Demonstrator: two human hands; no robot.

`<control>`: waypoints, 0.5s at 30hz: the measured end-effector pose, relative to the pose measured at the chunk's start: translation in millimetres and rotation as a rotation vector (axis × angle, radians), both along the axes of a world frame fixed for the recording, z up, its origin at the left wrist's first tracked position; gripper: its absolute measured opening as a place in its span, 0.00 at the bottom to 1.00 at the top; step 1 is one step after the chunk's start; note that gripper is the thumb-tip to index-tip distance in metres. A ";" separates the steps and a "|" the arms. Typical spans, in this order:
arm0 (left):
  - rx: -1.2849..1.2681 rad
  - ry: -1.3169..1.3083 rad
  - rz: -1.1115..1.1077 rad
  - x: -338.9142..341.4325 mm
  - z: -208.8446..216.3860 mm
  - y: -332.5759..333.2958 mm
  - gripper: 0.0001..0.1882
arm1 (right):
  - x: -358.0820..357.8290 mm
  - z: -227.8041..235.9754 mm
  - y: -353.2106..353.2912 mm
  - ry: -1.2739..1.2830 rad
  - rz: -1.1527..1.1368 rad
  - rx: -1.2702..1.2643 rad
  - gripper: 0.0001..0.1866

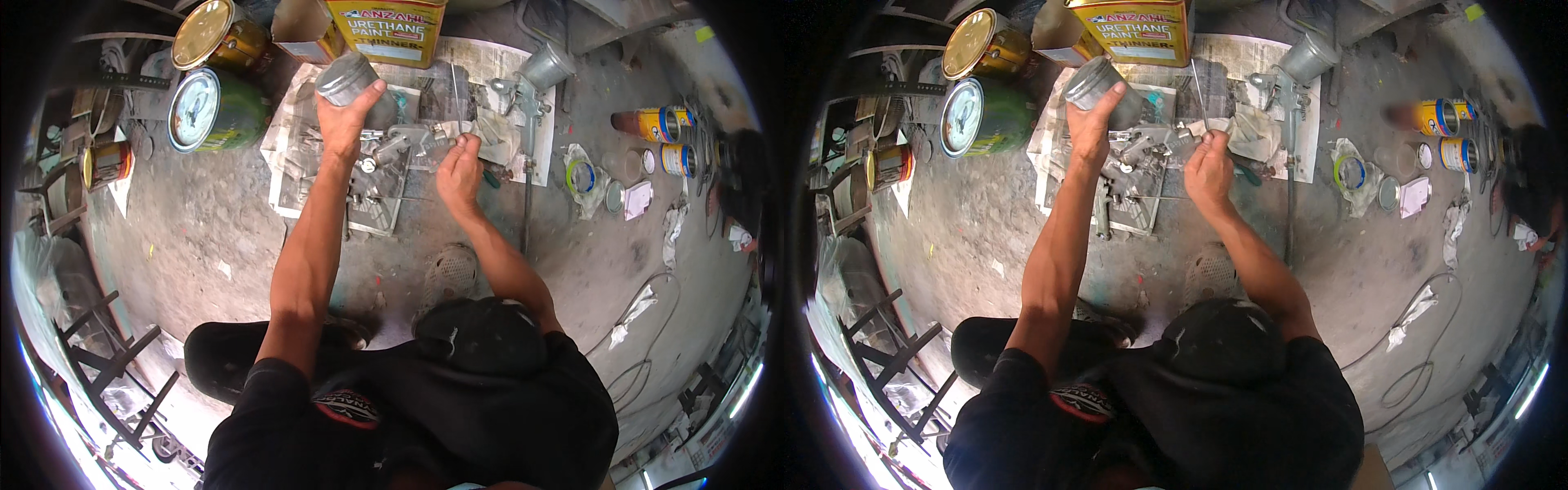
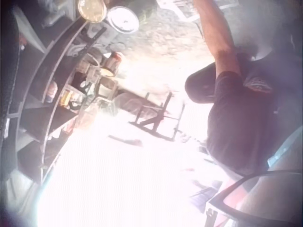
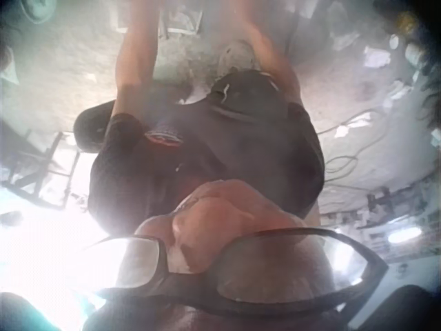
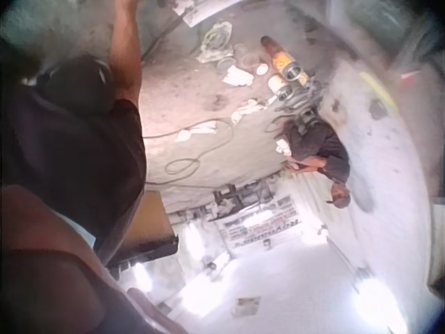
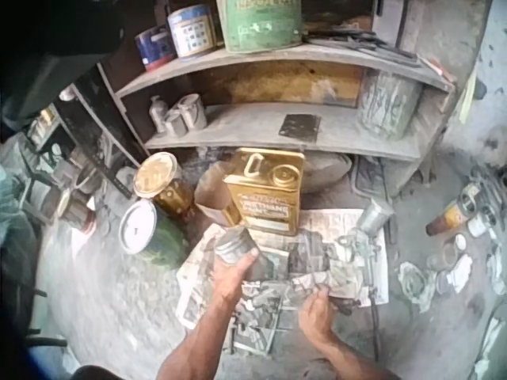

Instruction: The person assembles a paint sprayer by hand, attaching the nozzle and fluid tip, inserting a needle, and securing the paint cup. The person then wipes the exterior of the sprayer with a cloth.

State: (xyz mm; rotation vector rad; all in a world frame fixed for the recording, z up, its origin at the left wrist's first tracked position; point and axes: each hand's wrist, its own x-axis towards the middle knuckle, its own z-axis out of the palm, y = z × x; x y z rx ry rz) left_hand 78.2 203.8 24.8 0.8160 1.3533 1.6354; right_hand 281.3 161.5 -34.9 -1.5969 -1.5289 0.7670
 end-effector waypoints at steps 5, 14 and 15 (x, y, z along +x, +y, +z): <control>-0.115 0.198 -0.072 0.8 -15.4 4.2 0.43 | -0.2 0.2 15.1 -0.221 0.152 0.184 0.07; -0.209 0.647 -0.213 -21.2 -43.0 57.4 0.59 | -5.0 -54.8 64.5 -0.153 0.148 0.114 0.08; -0.258 0.690 -0.215 -26.2 -46.8 58.8 0.59 | -5.4 -59.9 68.3 -0.147 0.150 0.087 0.09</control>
